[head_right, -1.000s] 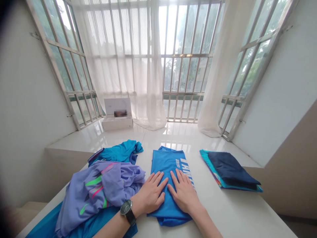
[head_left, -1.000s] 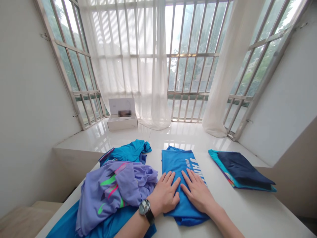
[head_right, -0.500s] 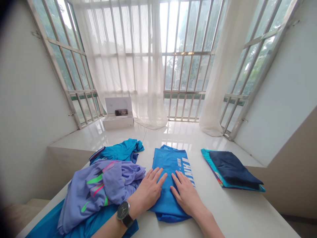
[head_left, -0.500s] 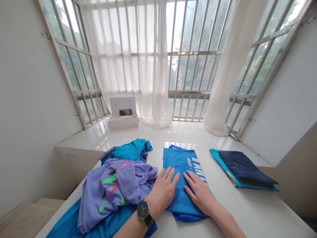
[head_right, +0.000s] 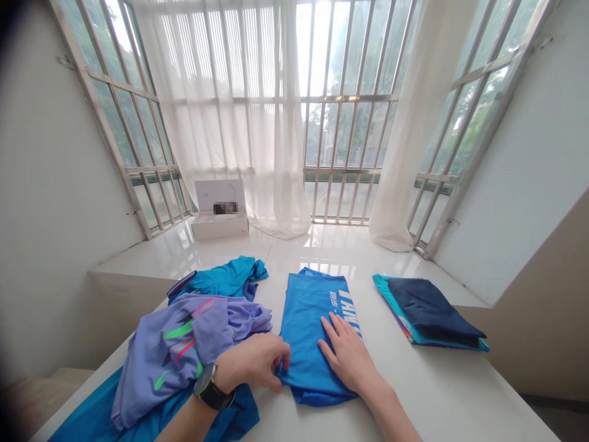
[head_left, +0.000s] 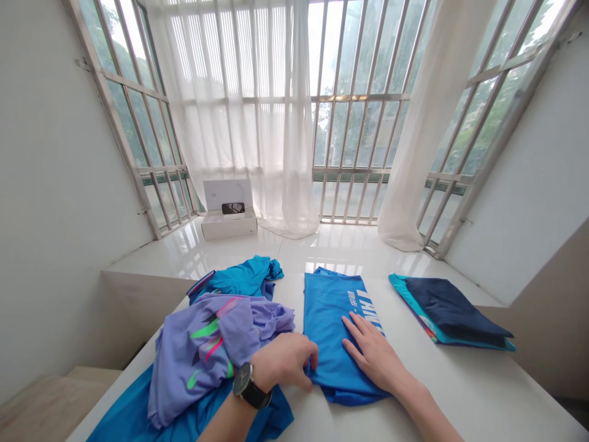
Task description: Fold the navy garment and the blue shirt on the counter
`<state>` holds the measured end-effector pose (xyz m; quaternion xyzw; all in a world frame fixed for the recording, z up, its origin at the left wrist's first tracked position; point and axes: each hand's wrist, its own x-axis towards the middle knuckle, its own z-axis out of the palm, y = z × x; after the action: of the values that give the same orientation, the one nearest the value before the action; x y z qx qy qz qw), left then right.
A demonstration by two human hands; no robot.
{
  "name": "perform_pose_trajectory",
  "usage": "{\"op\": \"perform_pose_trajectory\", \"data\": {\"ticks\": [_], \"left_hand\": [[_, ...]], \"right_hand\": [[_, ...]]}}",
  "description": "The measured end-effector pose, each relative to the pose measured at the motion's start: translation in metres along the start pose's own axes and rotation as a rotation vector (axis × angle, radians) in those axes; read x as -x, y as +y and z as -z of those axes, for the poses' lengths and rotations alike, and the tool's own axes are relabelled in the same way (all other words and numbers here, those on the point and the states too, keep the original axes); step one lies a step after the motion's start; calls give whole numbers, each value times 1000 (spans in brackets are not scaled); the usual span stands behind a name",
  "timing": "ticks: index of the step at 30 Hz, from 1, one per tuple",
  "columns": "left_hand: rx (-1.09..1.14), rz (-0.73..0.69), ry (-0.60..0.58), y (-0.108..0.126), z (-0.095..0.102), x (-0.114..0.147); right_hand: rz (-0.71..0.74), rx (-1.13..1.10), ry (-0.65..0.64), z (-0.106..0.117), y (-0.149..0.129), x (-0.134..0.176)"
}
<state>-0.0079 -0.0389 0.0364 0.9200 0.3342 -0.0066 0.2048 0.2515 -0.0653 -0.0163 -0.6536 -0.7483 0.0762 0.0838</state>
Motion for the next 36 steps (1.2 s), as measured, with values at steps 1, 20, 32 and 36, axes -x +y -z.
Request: {"op": "perform_pose_trajectory", "data": {"ticks": [1, 20, 32, 36], "left_hand": [[-9, 3, 2, 1, 0, 1], [39, 64, 424, 4, -1, -17], [93, -150, 351, 26, -6, -13], [31, -293, 79, 31, -19, -13]], "right_hand": [[2, -5, 5, 0, 0, 0], [297, -538, -21, 26, -30, 16], [95, -569, 185, 2, -14, -1], [49, -619, 204, 5, -10, -4]]}}
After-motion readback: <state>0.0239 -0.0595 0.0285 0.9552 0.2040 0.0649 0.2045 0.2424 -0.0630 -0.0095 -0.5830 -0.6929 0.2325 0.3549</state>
